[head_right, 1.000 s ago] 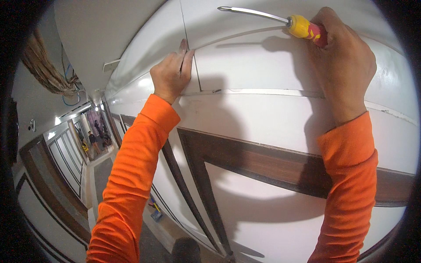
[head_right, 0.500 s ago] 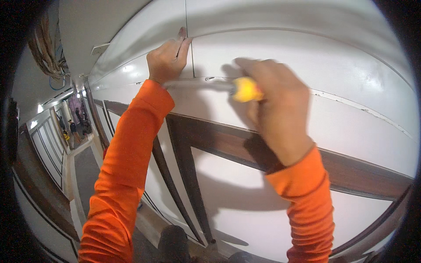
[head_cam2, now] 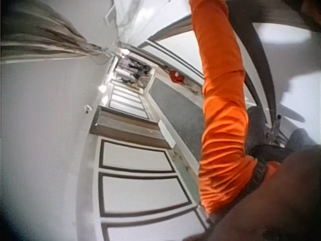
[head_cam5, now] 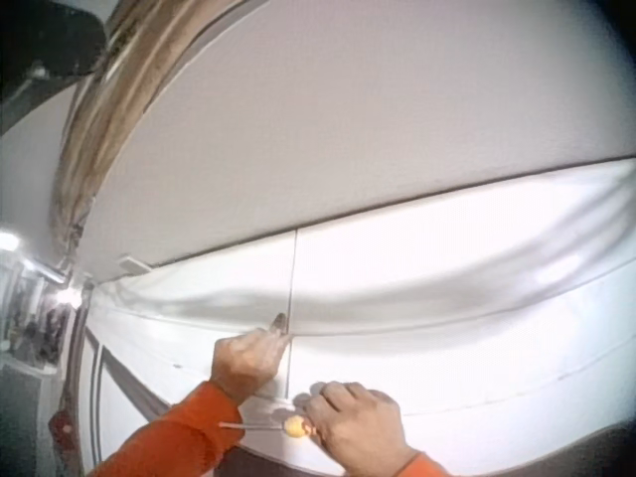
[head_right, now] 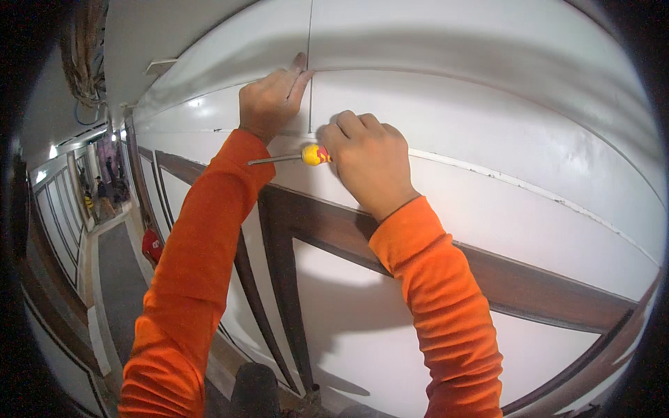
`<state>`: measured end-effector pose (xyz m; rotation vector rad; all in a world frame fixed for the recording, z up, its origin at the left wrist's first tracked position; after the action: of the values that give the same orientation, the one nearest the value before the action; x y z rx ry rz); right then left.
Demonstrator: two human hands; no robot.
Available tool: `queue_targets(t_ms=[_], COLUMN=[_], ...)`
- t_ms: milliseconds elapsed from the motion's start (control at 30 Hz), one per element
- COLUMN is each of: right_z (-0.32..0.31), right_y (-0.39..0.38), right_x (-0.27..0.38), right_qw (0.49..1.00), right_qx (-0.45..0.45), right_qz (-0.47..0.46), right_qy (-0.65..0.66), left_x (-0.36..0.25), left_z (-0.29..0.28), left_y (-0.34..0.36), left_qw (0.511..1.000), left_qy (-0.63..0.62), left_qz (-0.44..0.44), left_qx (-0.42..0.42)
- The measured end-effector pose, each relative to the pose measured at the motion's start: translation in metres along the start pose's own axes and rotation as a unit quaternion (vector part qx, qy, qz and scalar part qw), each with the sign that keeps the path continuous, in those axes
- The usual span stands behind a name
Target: The person reaches into a bucket to retrieve small objects, then uses a screwdriver to secure white panels to the upper wall and ceiling structure while standing on scaffolding.
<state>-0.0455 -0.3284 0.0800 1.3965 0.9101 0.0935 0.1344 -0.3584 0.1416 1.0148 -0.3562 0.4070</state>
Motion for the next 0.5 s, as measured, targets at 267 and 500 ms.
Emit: queue_targets(t_ms=[267,500], right_z=[0.001,-0.014], right_y=[-0.001,0.002], right_x=[0.0,-0.004], right_qw=[1.0,0.994], right_qx=[0.001,0.051], right_qz=[-0.011,0.074], right_qy=[-0.01,0.055], left_x=[0.0,-0.003], left_z=[-0.003,0.0], left_y=[0.002,0.002], left_qw=[0.999,0.999], left_qy=[-0.024,-0.035], left_qz=[-0.029,-0.037], left_qx=[0.004,-0.002])
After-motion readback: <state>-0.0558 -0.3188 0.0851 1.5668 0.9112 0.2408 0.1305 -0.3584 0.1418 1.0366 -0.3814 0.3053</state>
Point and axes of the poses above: each hand's wrist, its own y-axis towards the middle knuckle, its own z-axis out of the palm, x = y × z, the point moved 5 cm from there along y, towards the middle knuckle, and after that the axes turned 1 degree about y, right-handed, at the moved point
